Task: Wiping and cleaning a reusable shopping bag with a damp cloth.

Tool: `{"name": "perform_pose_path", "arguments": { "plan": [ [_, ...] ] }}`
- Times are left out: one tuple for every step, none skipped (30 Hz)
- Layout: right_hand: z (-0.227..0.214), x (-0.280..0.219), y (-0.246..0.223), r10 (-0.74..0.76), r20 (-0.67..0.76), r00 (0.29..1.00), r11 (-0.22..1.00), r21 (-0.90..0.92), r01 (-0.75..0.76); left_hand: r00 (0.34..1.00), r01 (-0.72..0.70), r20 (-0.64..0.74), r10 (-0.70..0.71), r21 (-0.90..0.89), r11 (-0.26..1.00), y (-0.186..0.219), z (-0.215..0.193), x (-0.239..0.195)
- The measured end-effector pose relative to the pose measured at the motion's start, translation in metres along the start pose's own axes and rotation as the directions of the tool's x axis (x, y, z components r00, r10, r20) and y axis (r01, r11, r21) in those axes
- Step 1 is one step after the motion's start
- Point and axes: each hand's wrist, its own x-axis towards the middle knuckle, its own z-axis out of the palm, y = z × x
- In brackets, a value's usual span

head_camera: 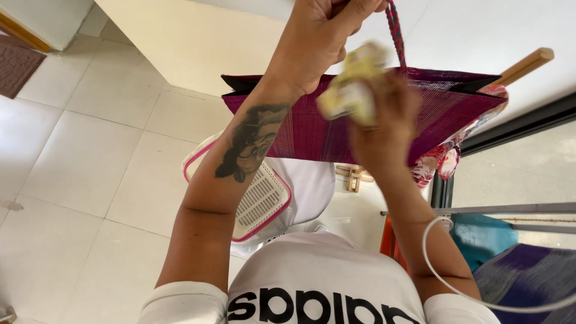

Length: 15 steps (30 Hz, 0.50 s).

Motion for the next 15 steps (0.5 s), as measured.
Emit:
{"name": "perform_pose_path", "arguments": {
  "plan": [
    [0.003,-0.006,-0.006,0.005,0.001,1.0,1.0,-0.004,-0.005,1.0,0.004,0.004,-0.004,-0.003,1.0,-0.002,-0.002,0.0],
    [0.007,-0.012,-0.011,-0.03,0.114,0.993,0.994,0.108,0.018,1.0,0.003,0.018,-0.003,0.022,1.0,-0.004,-0.003,0.0],
    [0.011,-0.016,-0.016,-0.083,0.216,0.973,0.974,0.222,0.034,0.999,-0.006,0.032,0.004,0.049,0.999,-0.005,-0.006,0.002],
    [0.003,-0.013,-0.007,-0.082,0.211,0.974,0.975,0.219,0.034,0.999,-0.009,0.037,0.007,0.049,0.999,-0.004,-0.009,0.004],
    [-0.005,-0.012,0.0,-0.059,0.12,0.991,0.983,0.18,0.036,1.0,-0.014,0.006,0.013,0.066,0.998,-0.003,-0.013,0.003],
    [-0.012,-0.01,0.007,-0.039,0.027,0.999,0.989,0.141,0.035,1.0,-0.018,-0.025,0.02,0.082,0.996,-0.003,-0.016,0.002],
    [-0.025,-0.007,0.024,-0.033,0.029,0.999,0.99,0.14,0.029,1.0,-0.012,-0.023,0.014,0.08,0.997,-0.003,-0.02,0.001],
    [-0.037,-0.004,0.041,-0.021,-0.084,0.996,0.997,0.067,0.027,0.998,-0.037,-0.041,0.041,0.096,0.995,-0.003,-0.023,0.0],
    [-0.05,0.001,0.059,-0.024,-0.197,0.98,1.0,-0.006,0.023,0.995,-0.067,-0.06,0.074,0.112,0.991,-0.002,-0.026,0.001],
    [-0.06,-0.001,0.082,-0.023,-0.196,0.98,1.0,-0.008,0.022,0.996,-0.066,-0.06,0.073,0.11,0.992,-0.002,-0.028,0.0],
    [-0.071,-0.003,0.103,0.02,-0.243,0.97,0.999,0.052,-0.008,0.995,-0.064,-0.067,0.07,0.092,0.994,0.0,-0.031,-0.001],
    [-0.082,-0.006,0.124,0.066,-0.286,0.956,0.993,0.112,-0.035,0.995,-0.061,-0.075,0.067,0.074,0.995,0.001,-0.034,-0.002],
    [-0.082,-0.01,0.127,0.066,-0.289,0.955,0.993,0.113,-0.034,0.995,-0.063,-0.074,0.069,0.075,0.995,-0.001,-0.036,-0.001],
    [-0.083,-0.015,0.129,0.357,-0.238,0.903,0.858,0.465,-0.217,0.995,-0.067,-0.075,0.073,0.077,0.995,-0.003,-0.038,0.0],
    [-0.085,-0.021,0.13,0.59,-0.066,0.805,0.569,0.741,-0.357,0.995,-0.066,-0.073,0.072,0.076,0.995,-0.004,-0.039,0.0]
  ]
}}
